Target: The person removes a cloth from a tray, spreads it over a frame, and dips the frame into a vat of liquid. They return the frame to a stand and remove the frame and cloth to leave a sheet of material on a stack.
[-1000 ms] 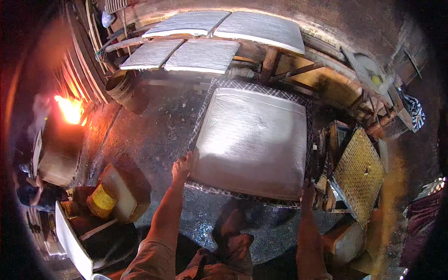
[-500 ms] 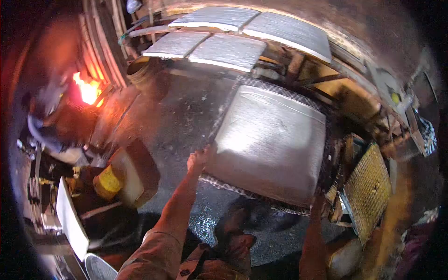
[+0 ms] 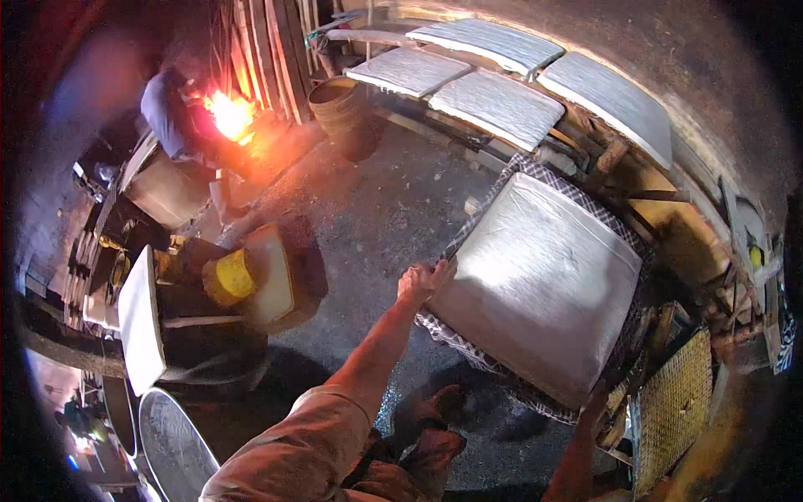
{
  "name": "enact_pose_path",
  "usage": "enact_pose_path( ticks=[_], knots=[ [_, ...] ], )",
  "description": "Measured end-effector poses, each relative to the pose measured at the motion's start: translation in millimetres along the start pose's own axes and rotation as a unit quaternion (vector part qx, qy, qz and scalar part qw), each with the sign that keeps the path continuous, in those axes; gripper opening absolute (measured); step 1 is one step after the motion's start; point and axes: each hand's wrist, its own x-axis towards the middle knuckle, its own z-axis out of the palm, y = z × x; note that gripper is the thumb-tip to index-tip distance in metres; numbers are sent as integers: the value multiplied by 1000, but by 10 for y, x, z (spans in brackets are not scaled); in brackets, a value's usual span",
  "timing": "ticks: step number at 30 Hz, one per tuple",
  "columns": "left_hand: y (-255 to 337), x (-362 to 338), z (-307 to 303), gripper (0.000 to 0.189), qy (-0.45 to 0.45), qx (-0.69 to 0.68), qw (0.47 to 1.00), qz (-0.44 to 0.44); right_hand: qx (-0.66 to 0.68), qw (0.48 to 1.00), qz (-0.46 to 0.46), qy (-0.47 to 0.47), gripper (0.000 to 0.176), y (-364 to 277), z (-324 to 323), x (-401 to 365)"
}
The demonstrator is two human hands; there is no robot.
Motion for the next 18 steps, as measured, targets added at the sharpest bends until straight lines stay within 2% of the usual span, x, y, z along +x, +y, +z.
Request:
enact_pose_path(
  ticks=[2, 3, 5, 6, 11, 13, 16, 18],
  knots=[
    [-7, 33, 22, 63, -22, 15, 1000, -9, -115, 992, 19, 37, 57, 57, 11, 102],
    [-34, 69, 77, 63, -20, 10, 1000, -13, -116, 992, 18, 37, 57, -20, -27, 3],
    [-8, 11, 48, 65, -14, 2, 1000, -1, -46, 988, -146, -10, 59, -255, -161, -292],
    [-6, -6, 43, 66, -8, -5, 1000, 11, -47, 988, -147, -10, 59, -266, -195, -294],
    [-45, 7, 66, 62, -6, -1, 1000, -2, 65, 984, -10, -164, 50, -200, -381, -181],
    [-3, -72, -10, 61, 4, 2, 1000, 1, 100, 984, -28, -146, 51, -269, -284, -202],
    [94, -175, -122, 62, -10, 79, 995, 55, 203, 973, -73, -80, 55, -362, -28, -303],
    [-58, 47, 40, 60, -12, 49, 999, -3, 244, 964, -94, -42, 56, -247, 40, -266]
  ],
)
